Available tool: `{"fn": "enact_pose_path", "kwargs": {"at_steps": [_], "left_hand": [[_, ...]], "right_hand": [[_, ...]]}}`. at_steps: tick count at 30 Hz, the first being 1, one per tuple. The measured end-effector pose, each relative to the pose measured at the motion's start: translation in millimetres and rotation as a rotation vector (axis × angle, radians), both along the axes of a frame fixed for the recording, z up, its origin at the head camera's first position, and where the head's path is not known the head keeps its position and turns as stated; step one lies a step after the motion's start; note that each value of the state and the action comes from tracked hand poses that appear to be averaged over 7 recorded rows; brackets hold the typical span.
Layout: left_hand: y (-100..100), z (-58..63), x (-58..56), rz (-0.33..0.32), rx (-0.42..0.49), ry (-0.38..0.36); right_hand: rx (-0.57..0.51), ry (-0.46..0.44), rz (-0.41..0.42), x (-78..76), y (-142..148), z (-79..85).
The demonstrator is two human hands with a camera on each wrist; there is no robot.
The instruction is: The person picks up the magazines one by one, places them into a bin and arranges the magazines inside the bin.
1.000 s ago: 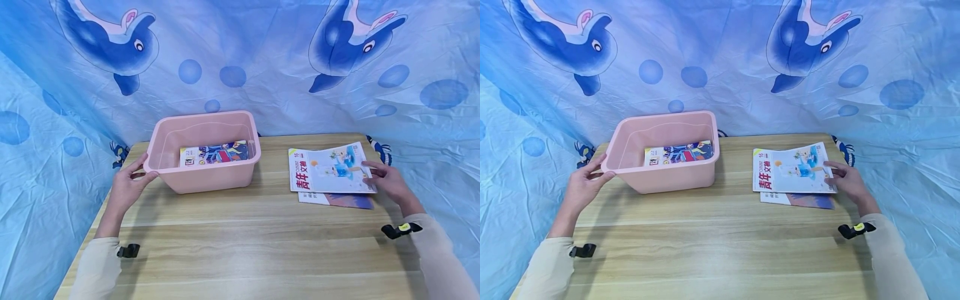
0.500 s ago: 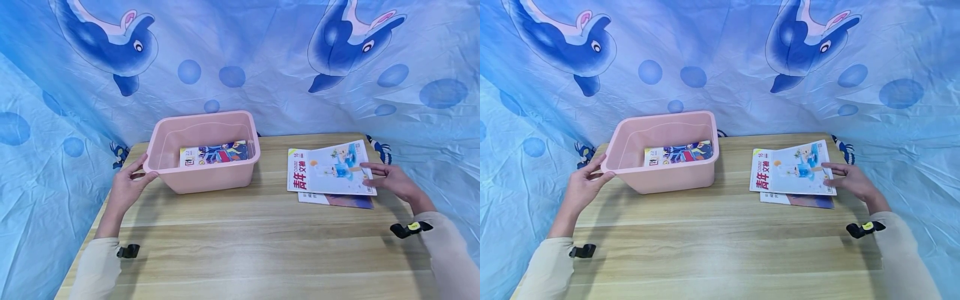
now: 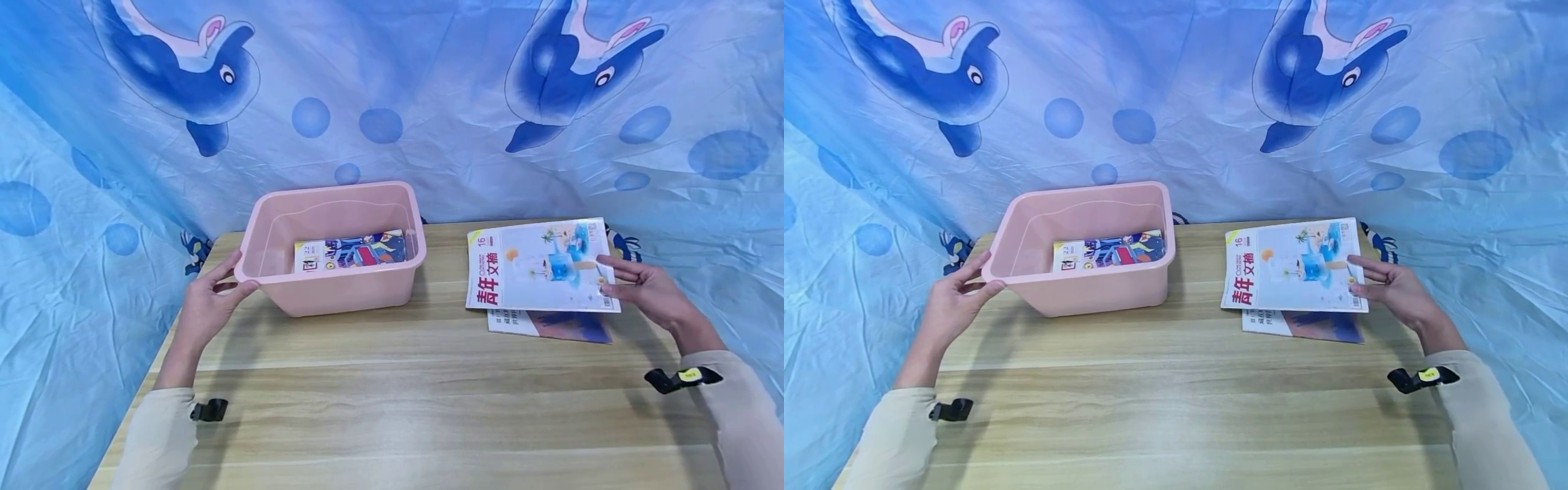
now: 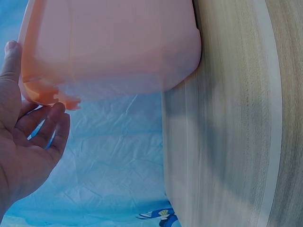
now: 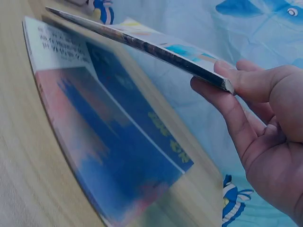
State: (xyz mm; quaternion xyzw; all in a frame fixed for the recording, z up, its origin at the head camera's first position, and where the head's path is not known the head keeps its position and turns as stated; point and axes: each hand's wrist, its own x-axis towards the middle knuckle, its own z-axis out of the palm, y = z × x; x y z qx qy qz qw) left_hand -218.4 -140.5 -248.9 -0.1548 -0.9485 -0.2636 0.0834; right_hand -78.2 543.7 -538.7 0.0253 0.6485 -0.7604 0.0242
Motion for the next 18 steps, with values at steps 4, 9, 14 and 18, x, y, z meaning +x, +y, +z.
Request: {"fn": "enact_pose_path", "kwargs": {"at_steps": [4,9,14,18], "left_hand": [[-1.1,0.2,-0.1,0.0,0.002,-0.001],[-1.0,0.0,-0.4,-0.002,0.006,0.0],[-0.7,0.0,-0.6,-0.002,0.01,-0.002],[-0.8,0.0,-1.0,0.004,0.007,-0.008]], "right_hand": [[-0.178,0.066,0.012,-1.8,-1.6,8.3],[-0.189,0.118,0.0,-3.6,-2.1,26.9],[-0.101,0.131,-0.072,-7.7,-4.8,51.3],[-0.148,0.171,-0.09,-13.5,-7.8,70.1]]}}
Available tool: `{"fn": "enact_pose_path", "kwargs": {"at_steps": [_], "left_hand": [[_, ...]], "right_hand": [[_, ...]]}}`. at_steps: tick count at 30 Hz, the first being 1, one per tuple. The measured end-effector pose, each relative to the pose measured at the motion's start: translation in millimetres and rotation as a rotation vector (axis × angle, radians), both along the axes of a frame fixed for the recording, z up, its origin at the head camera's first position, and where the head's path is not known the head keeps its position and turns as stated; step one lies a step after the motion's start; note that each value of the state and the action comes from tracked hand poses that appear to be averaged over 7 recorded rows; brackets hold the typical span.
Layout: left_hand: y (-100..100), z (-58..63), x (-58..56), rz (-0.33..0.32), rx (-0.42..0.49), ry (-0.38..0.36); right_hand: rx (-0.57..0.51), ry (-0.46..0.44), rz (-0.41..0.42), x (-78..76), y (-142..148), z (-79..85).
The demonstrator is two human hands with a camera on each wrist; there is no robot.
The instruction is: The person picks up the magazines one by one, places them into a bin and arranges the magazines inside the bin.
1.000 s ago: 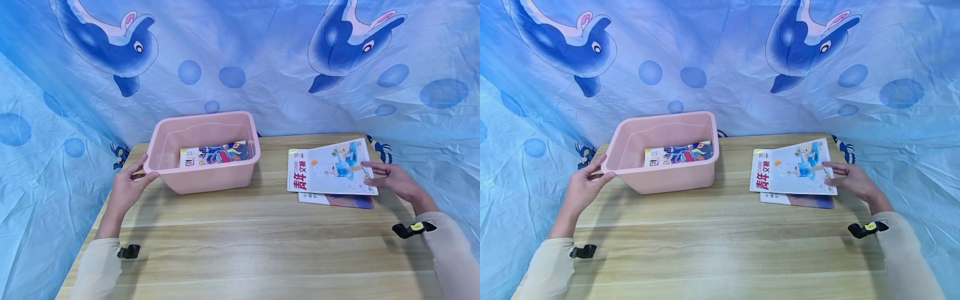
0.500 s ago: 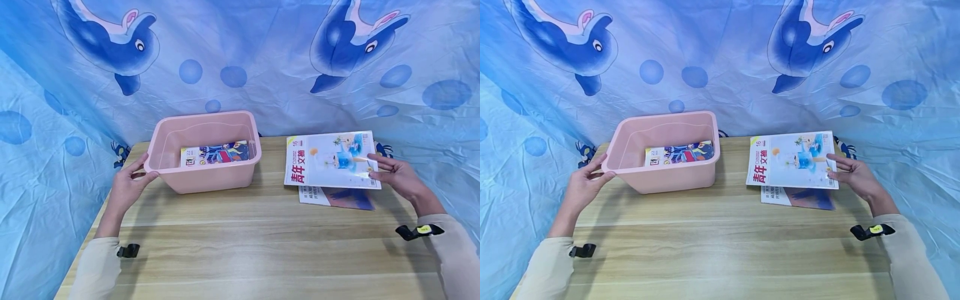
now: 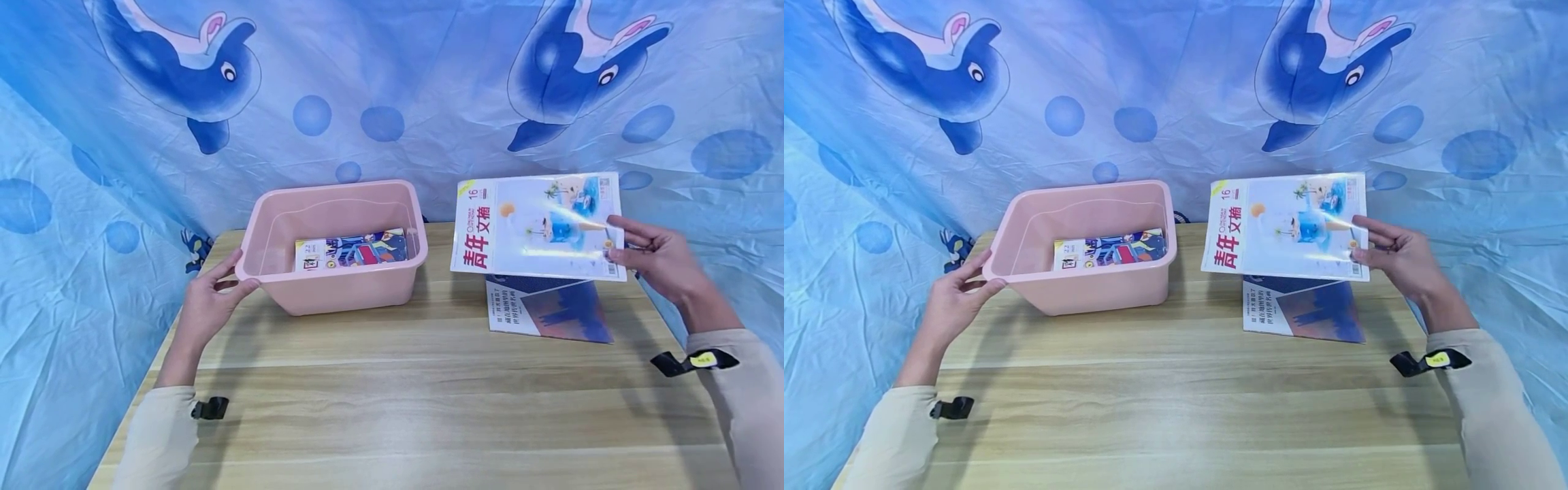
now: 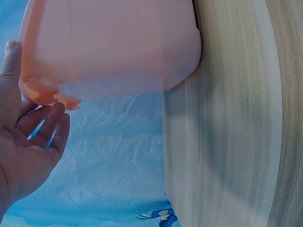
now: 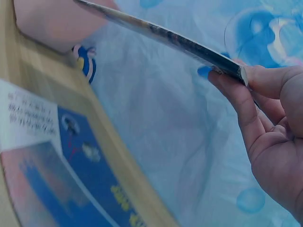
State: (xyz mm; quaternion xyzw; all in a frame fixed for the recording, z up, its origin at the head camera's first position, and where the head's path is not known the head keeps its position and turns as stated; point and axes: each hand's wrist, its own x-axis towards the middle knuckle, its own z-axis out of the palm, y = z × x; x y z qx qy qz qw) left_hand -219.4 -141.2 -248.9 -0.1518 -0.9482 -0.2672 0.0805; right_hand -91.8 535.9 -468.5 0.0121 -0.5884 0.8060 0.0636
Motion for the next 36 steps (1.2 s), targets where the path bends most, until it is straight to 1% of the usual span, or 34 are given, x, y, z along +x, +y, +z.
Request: {"fn": "enact_pose_path", "kwargs": {"at_steps": [3,7,11,14,18,23,30,36], "left_hand": [[0.3,0.0,-0.4,0.003,-0.006,-0.002],[0.5,0.1,-0.8,0.006,-0.01,-0.001],[1.1,-0.1,-0.9,0.004,-0.009,0.002],[2.0,-0.2,-0.6,0.002,-0.009,0.004],[2.8,0.1,0.0,0.009,-0.013,0.001],[2.3,-0.3,-0.9,0.011,-0.01,0.0],[0.2,-1.0,-2.3,-0.002,-0.002,0.017],[0.1,-0.3,-1.0,-0.007,0.003,0.014]], "right_hand": [[-0.092,0.038,0.013,-5.1,-3.9,14.0],[-0.179,0.056,0.019,-13.8,-12.9,32.8],[-0.311,0.085,0.056,-27.2,-27.1,50.0],[-0.377,0.105,0.091,-38.9,-39.7,60.9],[-0.388,0.103,0.124,-53.7,-56.8,71.3],[-0.377,0.087,0.147,-70.8,-78.5,79.0],[-0.318,-0.003,0.133,-91.3,-111.4,89.5],[-0.329,-0.052,0.168,-104.3,-142.5,99.2]]}}
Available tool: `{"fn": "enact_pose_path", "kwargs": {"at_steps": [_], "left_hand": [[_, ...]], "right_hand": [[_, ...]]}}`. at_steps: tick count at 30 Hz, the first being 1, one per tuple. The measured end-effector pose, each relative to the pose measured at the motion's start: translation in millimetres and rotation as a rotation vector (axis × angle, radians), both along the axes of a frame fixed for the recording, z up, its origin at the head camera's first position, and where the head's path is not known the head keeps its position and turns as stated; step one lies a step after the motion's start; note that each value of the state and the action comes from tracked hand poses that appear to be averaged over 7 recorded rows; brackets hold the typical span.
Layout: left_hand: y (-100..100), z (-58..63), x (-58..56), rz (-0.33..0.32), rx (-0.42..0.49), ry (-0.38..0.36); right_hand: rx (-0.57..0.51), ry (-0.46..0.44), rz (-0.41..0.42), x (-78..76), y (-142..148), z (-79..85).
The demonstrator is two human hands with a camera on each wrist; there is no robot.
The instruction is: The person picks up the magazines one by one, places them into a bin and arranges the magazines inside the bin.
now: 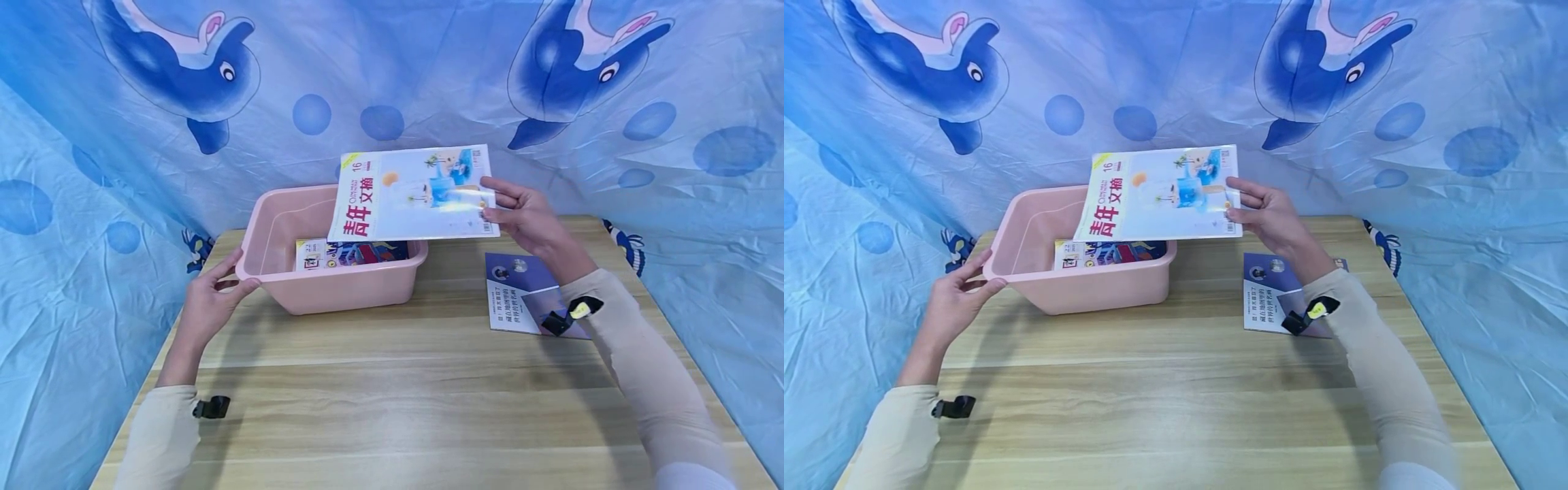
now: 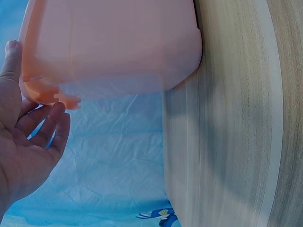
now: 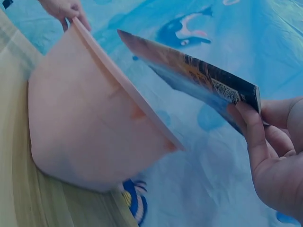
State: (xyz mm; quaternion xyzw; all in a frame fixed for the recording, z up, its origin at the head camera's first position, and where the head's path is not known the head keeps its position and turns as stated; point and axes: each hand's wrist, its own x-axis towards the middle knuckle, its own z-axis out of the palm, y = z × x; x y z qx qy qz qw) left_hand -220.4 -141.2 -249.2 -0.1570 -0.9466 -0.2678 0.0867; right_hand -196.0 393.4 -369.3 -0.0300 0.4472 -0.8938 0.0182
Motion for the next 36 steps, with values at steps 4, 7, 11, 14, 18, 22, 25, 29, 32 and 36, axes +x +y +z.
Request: {"fn": "enact_pose_path", "kwargs": {"at_steps": [4,7,11,14,18,22,25,29,32,36], "left_hand": [[0.1,0.4,0.4,0.006,-0.003,-0.007],[0.0,0.7,0.6,0.008,-0.005,-0.009],[0.3,-0.2,0.4,0.006,-0.003,-0.005],[0.7,-0.8,0.1,0.003,0.0,0.0],[0.4,-0.4,-0.3,-0.004,0.0,0.0],[-0.7,0.2,-0.4,-0.006,0.011,-0.007],[-1.0,0.5,-0.4,-0.003,0.016,-0.011],[-0.9,0.6,-0.1,0.006,0.013,-0.025],[-0.9,0.9,0.9,0.017,0.007,-0.04],[-0.1,1.5,1.7,0.03,-0.004,-0.051]], "right_hand": [[0.029,-0.01,0.017,-9.2,-19.7,7.9],[0.069,-0.01,0.026,-16.6,-33.3,13.7],[0.114,-0.006,0.04,-25.5,-48.3,20.0],[0.143,-0.001,0.05,-31.0,-57.4,23.3],[0.156,0.01,0.063,-37.3,-68.2,27.4],[0.146,0.026,0.086,-43.5,-78.9,31.6],[0.144,0.032,0.101,-47.6,-87.6,34.3],[0.159,0.039,0.109,-51.6,-99.2,35.9],[0.181,0.046,0.119,-53.1,-107.5,36.3],[0.202,0.062,0.13,-54.5,-116.4,38.0]]}}
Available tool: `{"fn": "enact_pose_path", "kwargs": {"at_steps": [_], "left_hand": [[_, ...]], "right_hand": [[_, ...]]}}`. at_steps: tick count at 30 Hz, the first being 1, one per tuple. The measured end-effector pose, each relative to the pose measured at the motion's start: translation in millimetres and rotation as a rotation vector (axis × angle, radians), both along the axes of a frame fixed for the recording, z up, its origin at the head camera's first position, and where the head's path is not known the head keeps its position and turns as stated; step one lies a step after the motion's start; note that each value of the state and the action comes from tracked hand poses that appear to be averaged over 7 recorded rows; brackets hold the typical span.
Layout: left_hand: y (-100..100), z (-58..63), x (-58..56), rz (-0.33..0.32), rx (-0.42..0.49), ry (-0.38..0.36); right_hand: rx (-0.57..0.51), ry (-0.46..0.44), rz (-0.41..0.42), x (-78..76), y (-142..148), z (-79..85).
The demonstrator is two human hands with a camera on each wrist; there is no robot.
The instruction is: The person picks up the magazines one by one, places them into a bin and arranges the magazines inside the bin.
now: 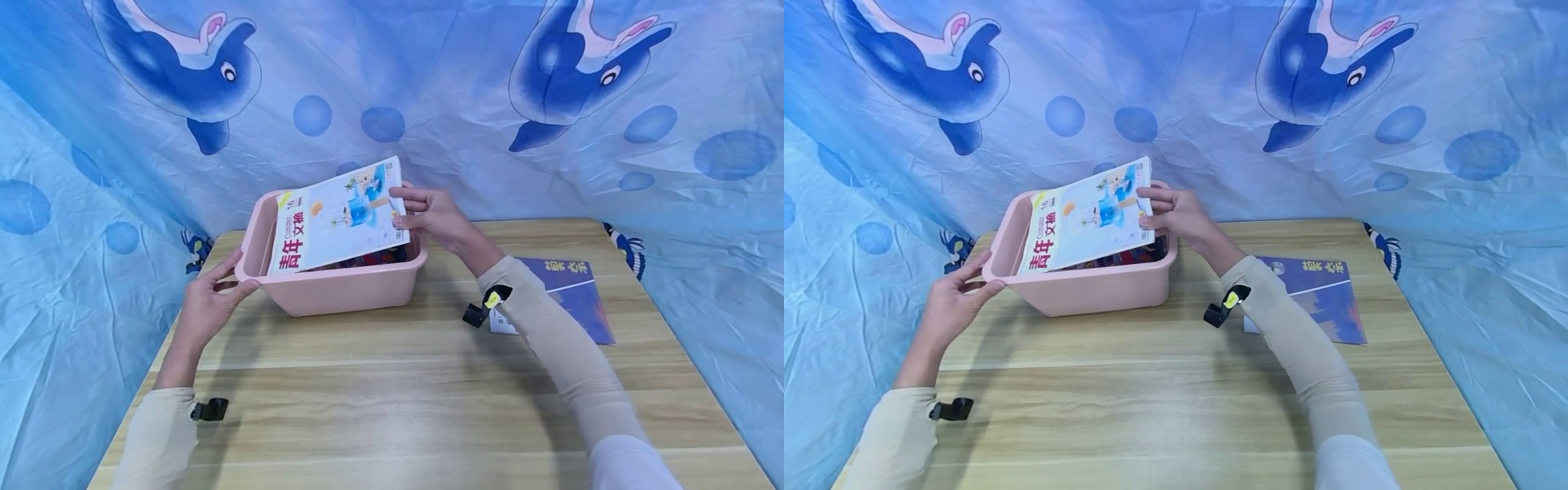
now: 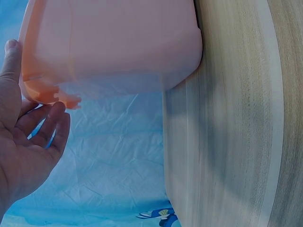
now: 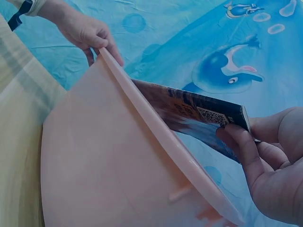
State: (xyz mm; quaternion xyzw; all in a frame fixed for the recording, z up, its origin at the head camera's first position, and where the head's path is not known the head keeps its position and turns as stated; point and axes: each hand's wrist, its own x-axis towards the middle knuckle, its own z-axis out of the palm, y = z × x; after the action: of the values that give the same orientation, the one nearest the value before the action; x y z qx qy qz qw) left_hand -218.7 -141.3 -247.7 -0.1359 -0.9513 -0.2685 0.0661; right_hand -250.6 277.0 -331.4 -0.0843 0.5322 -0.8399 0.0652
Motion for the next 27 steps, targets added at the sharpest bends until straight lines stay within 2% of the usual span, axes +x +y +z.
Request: {"fn": "enact_pose_path", "kwargs": {"at_steps": [14,24,27], "left_hand": [[1.8,4.1,-0.5,0.003,0.004,-0.02],[0.7,1.9,-0.2,0.01,0.008,-0.026],[0.1,1.6,0.4,0.012,0.011,-0.028]], "right_hand": [[0.063,0.021,-0.023,-2.4,-22.8,13.1],[0.128,0.001,-0.003,-0.7,-25.7,11.1],[0.119,-0.002,0.0,-1.4,-28.6,11.3]]}}
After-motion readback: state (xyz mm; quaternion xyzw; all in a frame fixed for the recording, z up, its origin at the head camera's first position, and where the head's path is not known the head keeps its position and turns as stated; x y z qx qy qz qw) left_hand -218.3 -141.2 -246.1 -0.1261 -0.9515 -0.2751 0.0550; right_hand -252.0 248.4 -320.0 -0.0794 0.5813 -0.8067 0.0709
